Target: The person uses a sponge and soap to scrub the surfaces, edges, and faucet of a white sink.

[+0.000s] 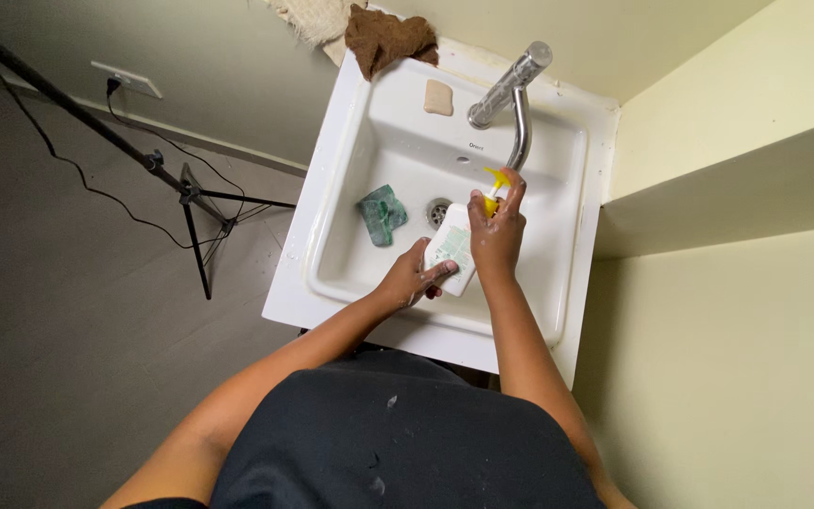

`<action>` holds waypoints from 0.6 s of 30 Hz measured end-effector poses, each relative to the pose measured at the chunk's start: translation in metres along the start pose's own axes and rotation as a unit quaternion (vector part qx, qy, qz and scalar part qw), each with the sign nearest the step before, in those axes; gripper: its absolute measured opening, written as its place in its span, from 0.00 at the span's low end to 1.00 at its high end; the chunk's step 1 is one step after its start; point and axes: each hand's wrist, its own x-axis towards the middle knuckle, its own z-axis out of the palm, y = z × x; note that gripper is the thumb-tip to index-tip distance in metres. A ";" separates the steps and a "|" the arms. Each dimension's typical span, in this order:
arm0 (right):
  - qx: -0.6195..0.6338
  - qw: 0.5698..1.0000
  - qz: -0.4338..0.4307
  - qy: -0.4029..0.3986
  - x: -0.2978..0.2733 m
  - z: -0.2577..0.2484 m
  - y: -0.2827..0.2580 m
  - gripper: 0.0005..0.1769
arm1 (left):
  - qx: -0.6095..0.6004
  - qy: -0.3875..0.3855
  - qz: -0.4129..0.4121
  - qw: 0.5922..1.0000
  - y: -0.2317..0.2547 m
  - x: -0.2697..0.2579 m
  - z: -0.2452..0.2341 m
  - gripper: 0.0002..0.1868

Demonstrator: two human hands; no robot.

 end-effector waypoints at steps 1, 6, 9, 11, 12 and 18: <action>-0.001 1.000 0.000 -0.001 0.001 0.002 0.004 0.29 | -0.003 -0.010 0.000 1.000 -0.001 0.001 -0.002 0.29; -0.053 0.990 -0.114 0.059 0.013 0.017 0.023 0.23 | 0.011 -0.031 0.014 0.999 0.003 0.004 -0.020 0.28; -0.010 0.999 -0.037 0.002 0.018 0.020 0.019 0.22 | 0.040 -0.035 0.017 0.998 0.010 0.014 -0.034 0.28; 0.013 1.000 -0.002 -0.020 0.018 0.024 0.015 0.28 | 0.040 -0.041 0.018 0.998 0.007 0.017 -0.035 0.28; 0.040 0.998 0.030 -0.039 0.021 0.027 0.012 0.34 | 0.012 -0.044 0.010 0.999 0.009 0.021 -0.038 0.29; 0.180 0.953 -0.198 -0.144 0.037 0.039 0.021 0.42 | 0.014 -0.093 -0.020 0.995 0.017 0.039 -0.054 0.32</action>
